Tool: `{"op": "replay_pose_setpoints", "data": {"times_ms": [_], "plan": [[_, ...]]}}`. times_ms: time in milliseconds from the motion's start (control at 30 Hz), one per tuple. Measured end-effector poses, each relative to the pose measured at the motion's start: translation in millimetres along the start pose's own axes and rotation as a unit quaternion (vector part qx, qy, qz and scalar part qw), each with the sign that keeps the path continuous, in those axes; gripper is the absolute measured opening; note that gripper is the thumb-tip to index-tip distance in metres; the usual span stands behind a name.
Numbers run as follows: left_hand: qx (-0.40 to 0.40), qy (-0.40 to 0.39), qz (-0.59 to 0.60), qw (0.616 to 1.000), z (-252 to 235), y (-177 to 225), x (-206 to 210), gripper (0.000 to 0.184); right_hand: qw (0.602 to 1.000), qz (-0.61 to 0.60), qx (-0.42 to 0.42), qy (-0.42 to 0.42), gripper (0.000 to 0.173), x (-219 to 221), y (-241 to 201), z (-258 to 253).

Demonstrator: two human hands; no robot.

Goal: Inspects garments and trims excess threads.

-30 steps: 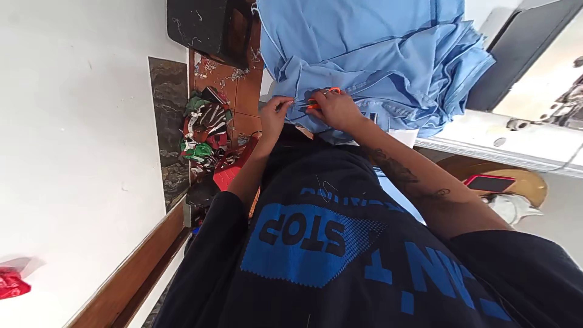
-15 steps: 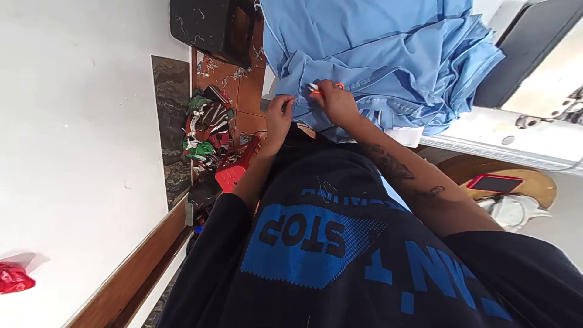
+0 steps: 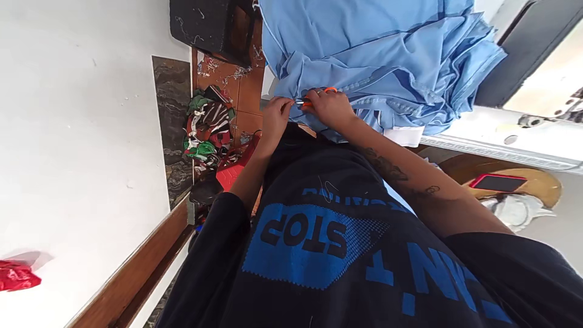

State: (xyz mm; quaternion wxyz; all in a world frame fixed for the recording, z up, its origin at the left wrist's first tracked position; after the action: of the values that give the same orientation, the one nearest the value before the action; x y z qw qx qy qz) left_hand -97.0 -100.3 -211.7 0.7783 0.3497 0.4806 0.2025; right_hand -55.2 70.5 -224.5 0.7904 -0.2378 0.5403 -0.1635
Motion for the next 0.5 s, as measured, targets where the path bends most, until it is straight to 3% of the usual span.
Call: {"op": "replay_pose_setpoints", "data": {"times_ms": [133, 333, 400, 467, 500], "plan": [[0.047, 0.047, -0.01, 0.998, 7, 3, 6, 0.015, 1.0, 0.014, -0.018, 0.017, 0.038, 3, -6, -2], [0.096, 0.014, 0.017, 0.995, 16, -5, 5, 0.013, 1.0, 0.007, -0.012, 0.02, 0.036, 3, -3, -3], [0.044, -0.132, -0.035, 0.99, 24, -5, -15, 0.017, 0.999, -0.03, 0.024, 0.016, 0.041, -2, 1, 1], [-0.078, -0.327, -0.14, 0.931, 25, -5, -31, 0.037, 0.99, -0.104, 0.093, -0.009, 0.05, -13, 7, 5], [-0.119, -0.363, -0.177, 0.907, 23, -5, -35, 0.044, 0.984, -0.138, 0.114, -0.009, 0.052, -15, 11, 6]]}}
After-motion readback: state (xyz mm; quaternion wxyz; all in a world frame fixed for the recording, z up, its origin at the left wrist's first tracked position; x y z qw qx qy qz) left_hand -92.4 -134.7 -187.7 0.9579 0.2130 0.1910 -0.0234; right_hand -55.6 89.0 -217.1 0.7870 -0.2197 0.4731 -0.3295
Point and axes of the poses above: each hand's wrist, its own z-axis away from the middle knuckle, its own x-axis out of the palm, y = z × x, the point moved 2 cm from there along -z, towards the middle knuckle, and after that the axes turned 1 degree about y, right-handed, at the moved point
